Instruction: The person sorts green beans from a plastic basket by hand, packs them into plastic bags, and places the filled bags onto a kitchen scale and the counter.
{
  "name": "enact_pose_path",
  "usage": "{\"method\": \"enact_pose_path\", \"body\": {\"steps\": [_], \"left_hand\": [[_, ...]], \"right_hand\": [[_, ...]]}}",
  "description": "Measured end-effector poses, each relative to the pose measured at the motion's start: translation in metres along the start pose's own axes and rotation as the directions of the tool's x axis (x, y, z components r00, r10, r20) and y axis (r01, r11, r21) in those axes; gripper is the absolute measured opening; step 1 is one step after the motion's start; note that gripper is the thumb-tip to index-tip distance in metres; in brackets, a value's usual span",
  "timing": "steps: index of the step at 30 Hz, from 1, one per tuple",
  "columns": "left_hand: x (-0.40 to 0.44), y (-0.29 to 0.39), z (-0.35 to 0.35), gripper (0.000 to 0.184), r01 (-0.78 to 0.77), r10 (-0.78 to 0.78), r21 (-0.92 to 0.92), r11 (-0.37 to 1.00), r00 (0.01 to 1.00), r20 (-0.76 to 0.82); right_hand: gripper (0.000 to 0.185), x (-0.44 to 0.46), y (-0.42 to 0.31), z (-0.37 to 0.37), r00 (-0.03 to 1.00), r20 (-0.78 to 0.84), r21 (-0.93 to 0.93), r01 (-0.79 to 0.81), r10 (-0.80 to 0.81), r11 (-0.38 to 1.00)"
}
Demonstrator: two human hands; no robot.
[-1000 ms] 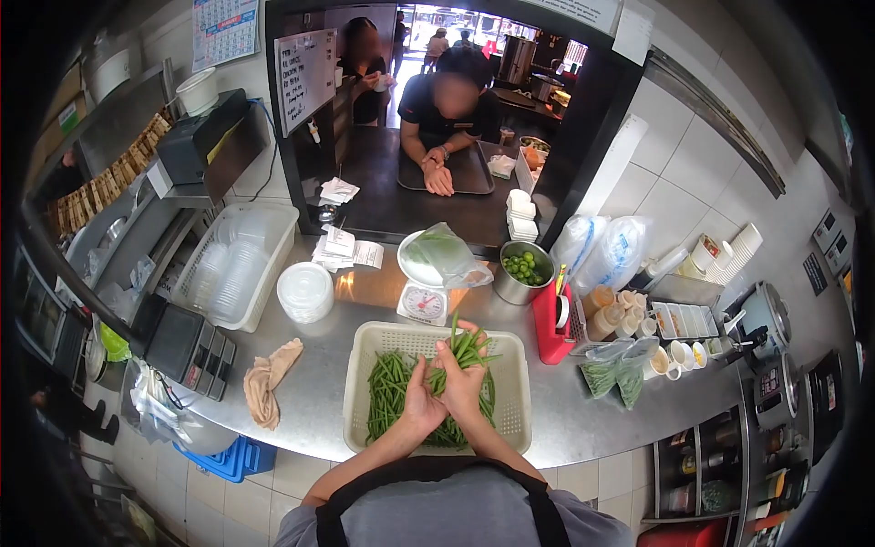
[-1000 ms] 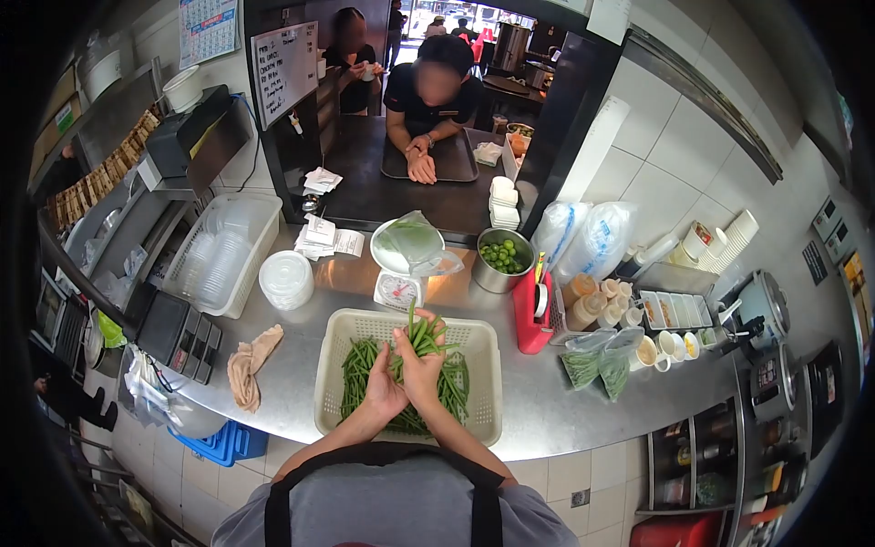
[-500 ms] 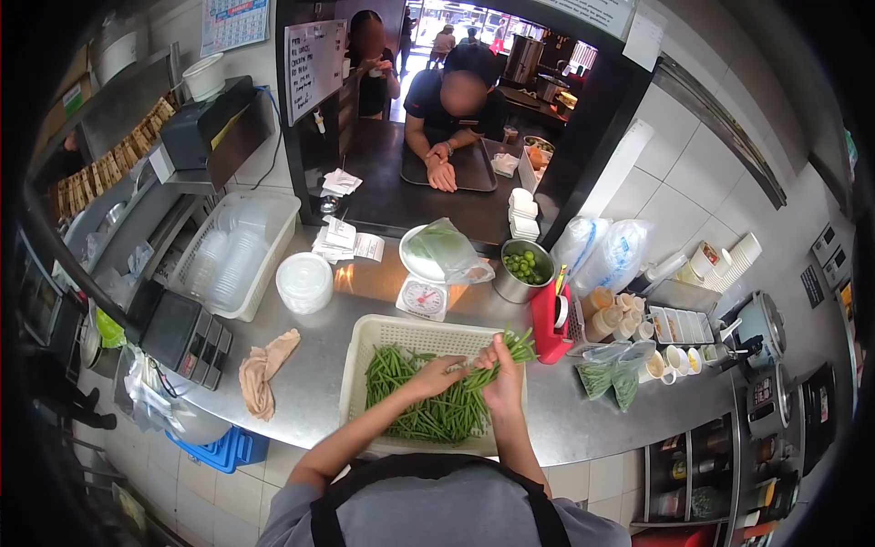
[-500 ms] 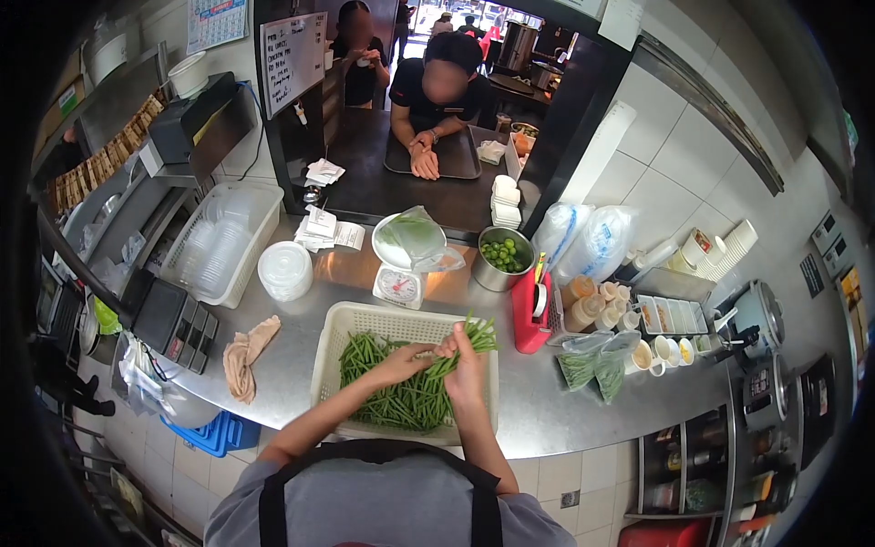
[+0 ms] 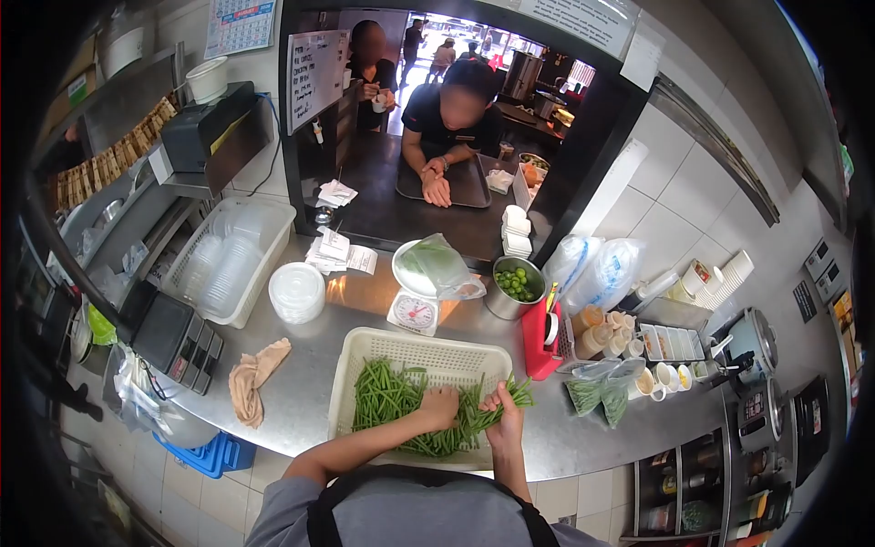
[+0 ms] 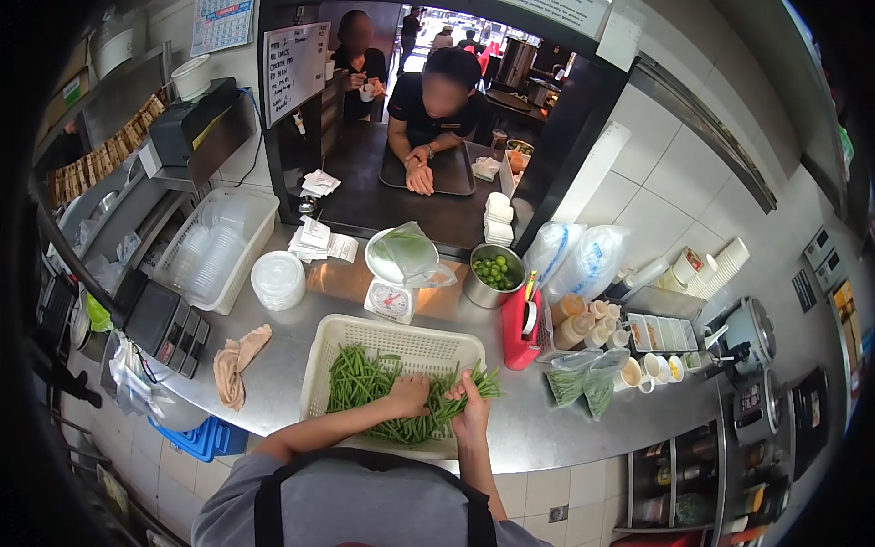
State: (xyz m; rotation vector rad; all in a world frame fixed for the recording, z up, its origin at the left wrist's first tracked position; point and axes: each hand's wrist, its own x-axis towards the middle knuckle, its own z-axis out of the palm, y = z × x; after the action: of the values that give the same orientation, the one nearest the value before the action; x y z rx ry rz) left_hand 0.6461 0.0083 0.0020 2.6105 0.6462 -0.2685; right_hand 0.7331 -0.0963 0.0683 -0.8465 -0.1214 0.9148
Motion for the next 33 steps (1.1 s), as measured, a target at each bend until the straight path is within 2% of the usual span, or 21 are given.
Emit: {"method": "enact_pose_path", "body": {"steps": [4, 7, 10, 13, 16, 17, 20, 23, 26, 29, 33], "left_hand": [[0.004, -0.018, 0.002, 0.055, 0.055, -0.033, -0.197, 0.979, 0.993, 0.110], [-0.002, -0.028, -0.005, 0.048, 0.044, -0.036, -0.315, 0.948, 0.999, 0.033], [-0.014, -0.038, -0.012, 0.044, -0.048, -0.026, -0.456, 0.889, 0.988, -0.154], [-0.025, -0.043, -0.013, 0.040, -0.154, -0.088, -0.674, 0.722, 0.946, -0.311], [-0.040, -0.038, -0.018, 0.037, -0.242, -0.141, -0.714, 0.657, 0.891, -0.432], [-0.041, -0.039, -0.016, 0.035, -0.257, -0.165, -0.737, 0.625, 0.880, -0.446], [-0.052, -0.043, -0.020, 0.035, -0.253, -0.206, -0.762, 0.596, 0.869, -0.449], [-0.046, -0.056, -0.004, 0.035, -0.303, -0.212, -0.761, 0.573, 0.843, -0.495], [-0.046, -0.055, -0.001, 0.035, -0.297, -0.211, -0.790, 0.537, 0.859, -0.467], [-0.048, -0.048, -0.003, 0.037, -0.295, -0.168, -0.772, 0.563, 0.874, -0.456], [-0.055, -0.028, -0.007, 0.039, -0.276, -0.139, -0.761, 0.588, 0.891, -0.432]], "right_hand": [[0.008, 0.004, 0.000, -0.007, 1.000, -0.018, -0.046, 0.004, -0.005, 0.999], [0.012, 0.007, 0.000, -0.010, 0.998, -0.060, -0.178, 0.007, -0.018, 0.984], [0.019, 0.010, 0.009, -0.020, 0.996, -0.087, -0.284, -0.023, -0.002, 0.958], [0.027, 0.008, 0.022, -0.019, 0.995, -0.078, -0.318, -0.084, 0.062, 0.945], [0.028, 0.005, 0.031, -0.010, 0.992, -0.008, -0.320, -0.124, 0.128, 0.939], [0.032, 0.008, 0.033, -0.009, 0.984, -0.004, -0.291, -0.173, 0.180, 0.941], [0.033, 0.009, 0.028, -0.006, 0.980, 0.039, -0.278, -0.175, 0.193, 0.944], [0.032, 0.010, 0.021, -0.008, 0.973, 0.157, -0.694, -0.013, 0.169, 0.720], [0.028, 0.006, 0.022, -0.004, 0.965, 0.198, -0.666, 0.002, 0.174, 0.746], [0.027, 0.005, 0.026, 0.008, 0.985, 0.151, -0.495, -0.001, 0.086, 0.869], [0.030, 0.007, 0.034, 0.021, 0.979, 0.194, -0.383, 0.025, 0.054, 0.923]]}}
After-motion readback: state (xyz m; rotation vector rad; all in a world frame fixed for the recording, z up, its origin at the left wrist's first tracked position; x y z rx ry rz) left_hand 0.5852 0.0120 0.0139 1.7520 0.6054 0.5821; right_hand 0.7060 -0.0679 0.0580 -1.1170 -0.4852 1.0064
